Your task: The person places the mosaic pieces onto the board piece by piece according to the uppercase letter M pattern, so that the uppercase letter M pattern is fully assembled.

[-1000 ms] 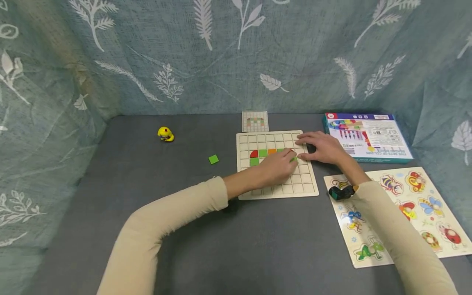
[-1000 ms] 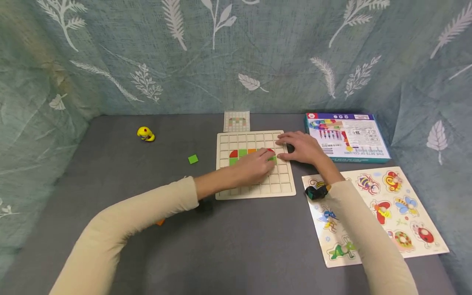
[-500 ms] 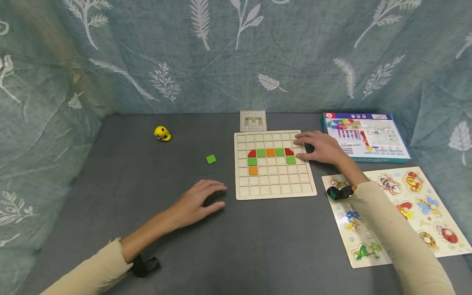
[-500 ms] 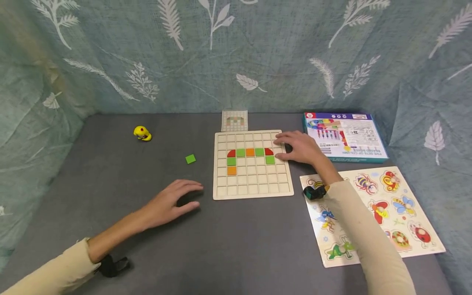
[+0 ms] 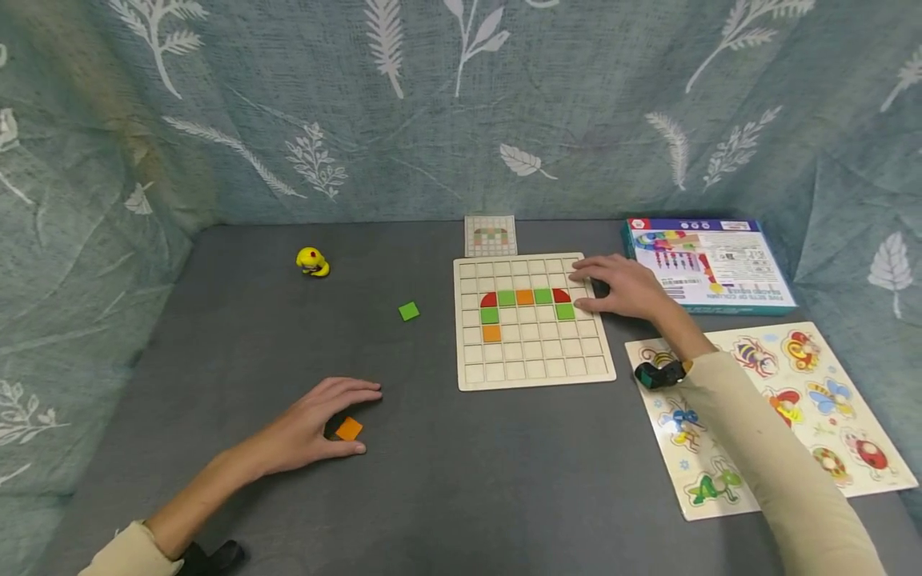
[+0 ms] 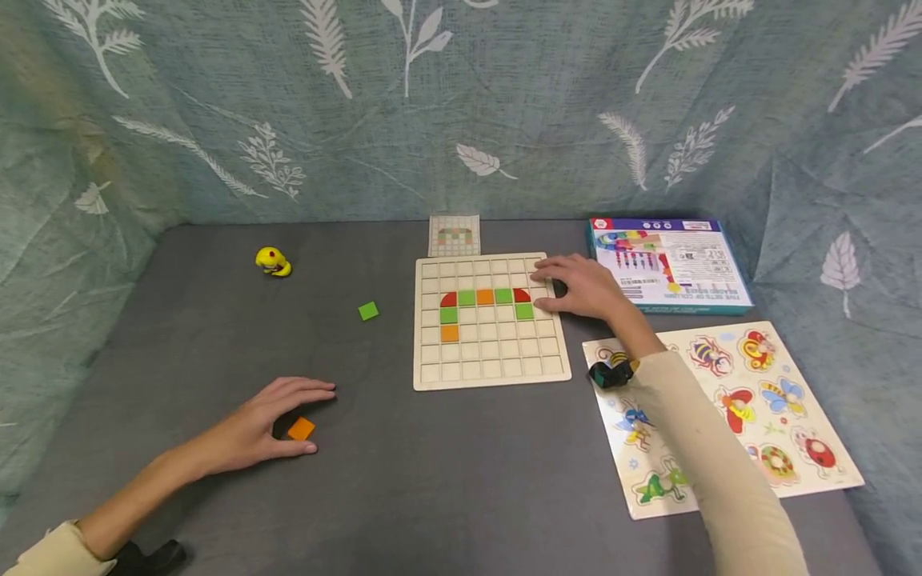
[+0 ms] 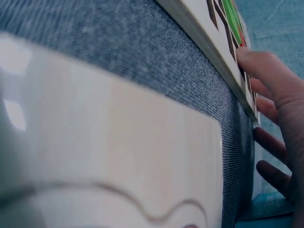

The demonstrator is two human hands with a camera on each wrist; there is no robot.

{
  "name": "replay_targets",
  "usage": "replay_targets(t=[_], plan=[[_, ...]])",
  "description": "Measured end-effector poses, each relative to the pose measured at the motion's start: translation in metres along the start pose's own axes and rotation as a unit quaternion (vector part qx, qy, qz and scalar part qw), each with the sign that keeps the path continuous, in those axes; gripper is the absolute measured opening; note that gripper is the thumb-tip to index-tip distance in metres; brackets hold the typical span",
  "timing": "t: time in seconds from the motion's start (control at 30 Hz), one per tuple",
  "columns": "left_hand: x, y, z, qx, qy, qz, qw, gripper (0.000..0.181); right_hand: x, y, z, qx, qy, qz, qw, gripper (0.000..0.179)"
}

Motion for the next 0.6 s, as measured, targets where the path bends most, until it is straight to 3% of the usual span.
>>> replay_targets(t=[0.1,0.3,0.5,0.6], plan=[[-0.007,-0.006,0.006,-0.005,-0.007,0.0,1.0,0.065,0.001,0.0,-0.001,-0.001,-0.002,0.001,1.0,0.053],[-0.017,-0.01,0.013,0.016,-0.001,-0.02,0.9997,0.057,0.002,-0.001,-0.001,0.0,0.0,-0.004,1.0,0.053],[-0.016,-0.008,0.009,0.036,0.034,-0.022,0.9985,0.038,0.001,-0.001,-0.001,0.003,0.0,-0.001,1.0,0.052],[-0.015,-0.008,0.006,0.028,0.044,-0.032,0.9981,0.034,0.001,-0.001,-0.001,0.0,0.001,-0.002,1.0,0.052]])
Point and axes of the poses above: each hand's wrist, its own z-axis away from the middle knuckle, its own x-axis out of the palm, y = z × x, the point moved 7 cm from there along -z, towards the middle knuckle, and after that the axes turned 11 degrees about -x, right-handed, at the moved point
